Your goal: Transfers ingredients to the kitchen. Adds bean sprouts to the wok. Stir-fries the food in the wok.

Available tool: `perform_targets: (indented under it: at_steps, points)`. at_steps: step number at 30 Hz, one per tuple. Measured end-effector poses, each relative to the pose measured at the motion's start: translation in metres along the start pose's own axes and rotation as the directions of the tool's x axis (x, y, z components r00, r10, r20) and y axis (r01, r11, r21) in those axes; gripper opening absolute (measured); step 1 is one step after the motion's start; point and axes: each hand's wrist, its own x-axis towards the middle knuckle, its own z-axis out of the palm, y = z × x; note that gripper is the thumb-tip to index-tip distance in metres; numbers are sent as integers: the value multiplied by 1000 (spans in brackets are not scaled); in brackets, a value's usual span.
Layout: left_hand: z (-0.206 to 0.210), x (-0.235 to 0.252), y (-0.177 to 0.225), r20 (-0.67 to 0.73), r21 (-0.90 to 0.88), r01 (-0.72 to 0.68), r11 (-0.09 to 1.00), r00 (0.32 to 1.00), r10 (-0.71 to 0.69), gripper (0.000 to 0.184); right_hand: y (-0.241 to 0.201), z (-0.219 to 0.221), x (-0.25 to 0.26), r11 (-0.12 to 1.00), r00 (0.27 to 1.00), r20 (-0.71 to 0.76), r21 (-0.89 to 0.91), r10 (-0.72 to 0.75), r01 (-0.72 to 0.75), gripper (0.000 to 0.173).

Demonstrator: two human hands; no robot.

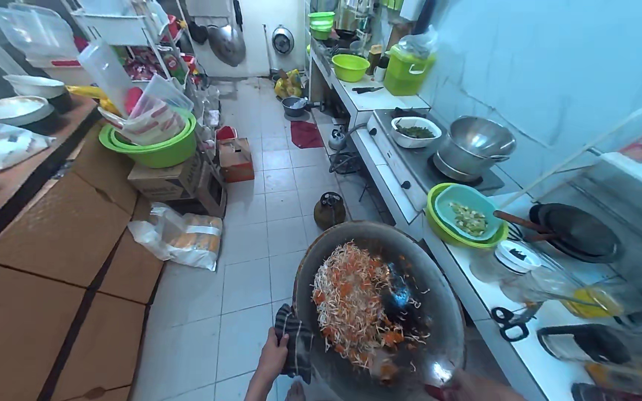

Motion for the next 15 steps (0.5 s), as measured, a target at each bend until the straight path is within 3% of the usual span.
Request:
perform_targets:
  at_steps: [3, 6, 10, 13, 15]
  points:
    - [3, 0, -9, -2, -33, -13, 999, 1000, 13, 46, -56, 23, 60, 943, 995, -35, 319, -91, 97, 43]
    - [4, -2, -13, -9, -56, -21, 998, 1000, 21, 44, -90, 41, 118, 851, 963, -268, 505, -8, 148, 45]
    - [3, -2, -15, -25, -53, -56, 997, 998, 54, 41, -67, 53, 93, 965, 817, -576, 193, -35, 178, 48]
    - [5, -5, -15, -46, -55, -41, 998, 998, 39, 42, -36, 82, 57, 994, 746, -659, -45, -101, 96, 56]
    - [6, -6, -13, -49, -47, -30, 998, 998, 27, 43, -18, 86, 48, 992, 763, -637, -108, -115, 59, 56]
